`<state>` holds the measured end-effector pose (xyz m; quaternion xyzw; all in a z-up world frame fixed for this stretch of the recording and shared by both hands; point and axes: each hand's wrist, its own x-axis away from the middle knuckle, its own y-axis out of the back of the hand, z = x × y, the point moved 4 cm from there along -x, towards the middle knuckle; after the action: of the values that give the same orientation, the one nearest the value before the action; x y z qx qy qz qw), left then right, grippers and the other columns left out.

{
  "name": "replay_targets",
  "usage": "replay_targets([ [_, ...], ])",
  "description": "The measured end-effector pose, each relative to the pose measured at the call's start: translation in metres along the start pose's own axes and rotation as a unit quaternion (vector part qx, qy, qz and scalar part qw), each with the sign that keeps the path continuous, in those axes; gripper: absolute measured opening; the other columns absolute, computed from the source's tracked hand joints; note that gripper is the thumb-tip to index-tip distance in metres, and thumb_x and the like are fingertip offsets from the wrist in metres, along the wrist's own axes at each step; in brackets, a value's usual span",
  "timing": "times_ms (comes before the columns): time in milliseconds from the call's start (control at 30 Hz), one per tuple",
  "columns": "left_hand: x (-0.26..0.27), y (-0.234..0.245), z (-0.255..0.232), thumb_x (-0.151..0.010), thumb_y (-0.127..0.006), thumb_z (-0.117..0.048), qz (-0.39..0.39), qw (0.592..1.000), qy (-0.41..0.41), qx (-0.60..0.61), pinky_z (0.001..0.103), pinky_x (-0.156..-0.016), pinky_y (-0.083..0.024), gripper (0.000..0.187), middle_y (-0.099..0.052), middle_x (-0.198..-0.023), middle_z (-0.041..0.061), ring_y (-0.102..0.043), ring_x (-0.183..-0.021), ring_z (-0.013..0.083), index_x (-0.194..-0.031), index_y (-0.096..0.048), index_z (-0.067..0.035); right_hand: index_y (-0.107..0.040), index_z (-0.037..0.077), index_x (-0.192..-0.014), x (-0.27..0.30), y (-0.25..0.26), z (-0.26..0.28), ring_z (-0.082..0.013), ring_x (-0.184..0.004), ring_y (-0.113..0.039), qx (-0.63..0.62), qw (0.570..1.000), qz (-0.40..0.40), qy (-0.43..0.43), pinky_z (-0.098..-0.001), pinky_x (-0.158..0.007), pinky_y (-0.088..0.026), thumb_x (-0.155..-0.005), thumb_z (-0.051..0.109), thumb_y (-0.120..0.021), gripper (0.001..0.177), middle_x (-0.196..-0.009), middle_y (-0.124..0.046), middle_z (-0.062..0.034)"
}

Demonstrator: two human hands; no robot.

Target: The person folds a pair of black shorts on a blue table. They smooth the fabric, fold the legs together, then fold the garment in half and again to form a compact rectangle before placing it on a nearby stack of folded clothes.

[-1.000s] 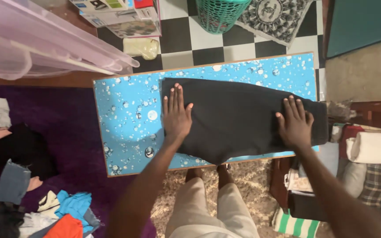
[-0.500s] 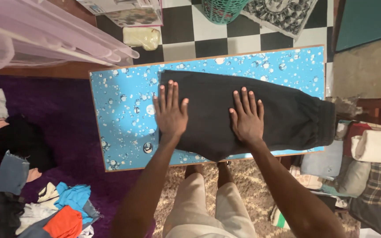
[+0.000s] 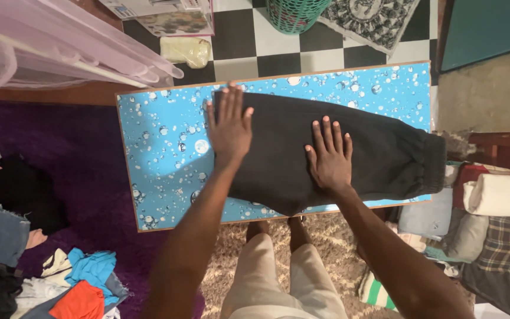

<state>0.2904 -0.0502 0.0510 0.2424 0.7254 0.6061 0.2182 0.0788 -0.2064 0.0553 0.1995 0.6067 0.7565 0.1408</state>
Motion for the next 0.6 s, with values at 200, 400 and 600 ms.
replay_targets([
  [200,0.007,0.032,0.027,-0.111,-0.037,-0.049,-0.057,0.996,0.039,0.057,0.052,-0.129,-0.013,0.065,-0.027,-0.171,0.005,-0.023,-0.159,0.024,-0.164,-0.029,-0.013,-0.024,0.018,-0.166,0.0,0.003,0.003,-0.0297,-0.16,-0.013,-0.003,1.0,-0.005,-0.007,-0.0551,-0.126,-0.009,-0.11,0.044,-0.031,0.062,-0.174,-0.017,-0.0088],
  [400,0.086,0.03,-0.064,-0.111,-0.039,-0.041,0.006,0.984,-0.116,0.135,0.052,-0.128,-0.02,0.06,-0.032,-0.169,0.009,-0.03,-0.156,0.0288,-0.162,-0.033,-0.009,-0.022,0.006,-0.166,-0.003,-0.006,0.027,-0.0335,-0.16,-0.011,0.028,0.997,-0.002,-0.075,-0.0579,-0.124,-0.009,-0.109,0.035,-0.033,0.065,-0.174,-0.014,-0.0178],
  [600,0.117,0.019,-0.072,-0.112,-0.039,-0.036,-0.025,0.987,-0.064,0.147,0.047,-0.129,-0.022,0.055,-0.037,-0.168,0.004,-0.033,-0.156,0.0217,-0.161,-0.039,-0.012,-0.021,0.003,-0.165,0.039,-0.014,0.052,-0.0309,-0.161,-0.016,-0.06,0.998,-0.026,-0.012,-0.0518,-0.129,-0.013,-0.111,0.041,-0.035,0.068,-0.173,-0.019,-0.0173],
])
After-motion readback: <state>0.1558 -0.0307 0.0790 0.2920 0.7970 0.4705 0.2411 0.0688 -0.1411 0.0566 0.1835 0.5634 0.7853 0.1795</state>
